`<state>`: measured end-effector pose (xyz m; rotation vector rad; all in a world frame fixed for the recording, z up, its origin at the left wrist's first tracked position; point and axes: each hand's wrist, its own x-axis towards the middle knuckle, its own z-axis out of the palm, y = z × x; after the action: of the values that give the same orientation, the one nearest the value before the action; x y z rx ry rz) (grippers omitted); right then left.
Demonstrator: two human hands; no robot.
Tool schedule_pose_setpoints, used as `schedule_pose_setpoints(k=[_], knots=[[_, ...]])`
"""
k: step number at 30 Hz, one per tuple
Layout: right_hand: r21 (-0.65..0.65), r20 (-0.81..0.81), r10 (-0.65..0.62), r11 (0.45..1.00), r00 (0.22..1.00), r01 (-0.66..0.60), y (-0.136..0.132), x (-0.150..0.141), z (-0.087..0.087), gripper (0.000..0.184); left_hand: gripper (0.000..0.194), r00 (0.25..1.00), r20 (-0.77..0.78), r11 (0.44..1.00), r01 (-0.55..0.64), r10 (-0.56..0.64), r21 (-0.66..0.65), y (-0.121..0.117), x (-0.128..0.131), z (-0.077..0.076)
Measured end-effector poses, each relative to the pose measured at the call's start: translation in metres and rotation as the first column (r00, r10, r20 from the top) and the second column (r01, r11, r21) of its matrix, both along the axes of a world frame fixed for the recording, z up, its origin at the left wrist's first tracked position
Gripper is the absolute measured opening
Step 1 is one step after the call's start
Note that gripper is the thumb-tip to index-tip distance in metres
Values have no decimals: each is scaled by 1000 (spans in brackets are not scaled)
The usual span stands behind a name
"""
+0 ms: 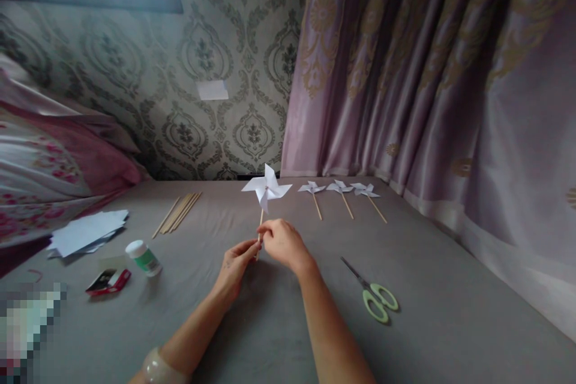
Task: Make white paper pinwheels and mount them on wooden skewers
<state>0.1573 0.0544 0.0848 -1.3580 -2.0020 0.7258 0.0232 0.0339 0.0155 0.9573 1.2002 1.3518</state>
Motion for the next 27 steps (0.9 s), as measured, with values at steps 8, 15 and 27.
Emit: schedule_pose_setpoints(k=[8,15,27], knots=[[169,-281,-230,944,932,284,6,20,11,46,41,1000,15,999,27,-26,-36,-1,2,2],[226,122,-497,857,859,463,1,47,20,53,39,994,-35,994,99,-100,-38,-4,6,1],[113,-127,-314,938,941,328,1,45,23,42,39,994,-45,995,96,-98,-41,-4,5,1]])
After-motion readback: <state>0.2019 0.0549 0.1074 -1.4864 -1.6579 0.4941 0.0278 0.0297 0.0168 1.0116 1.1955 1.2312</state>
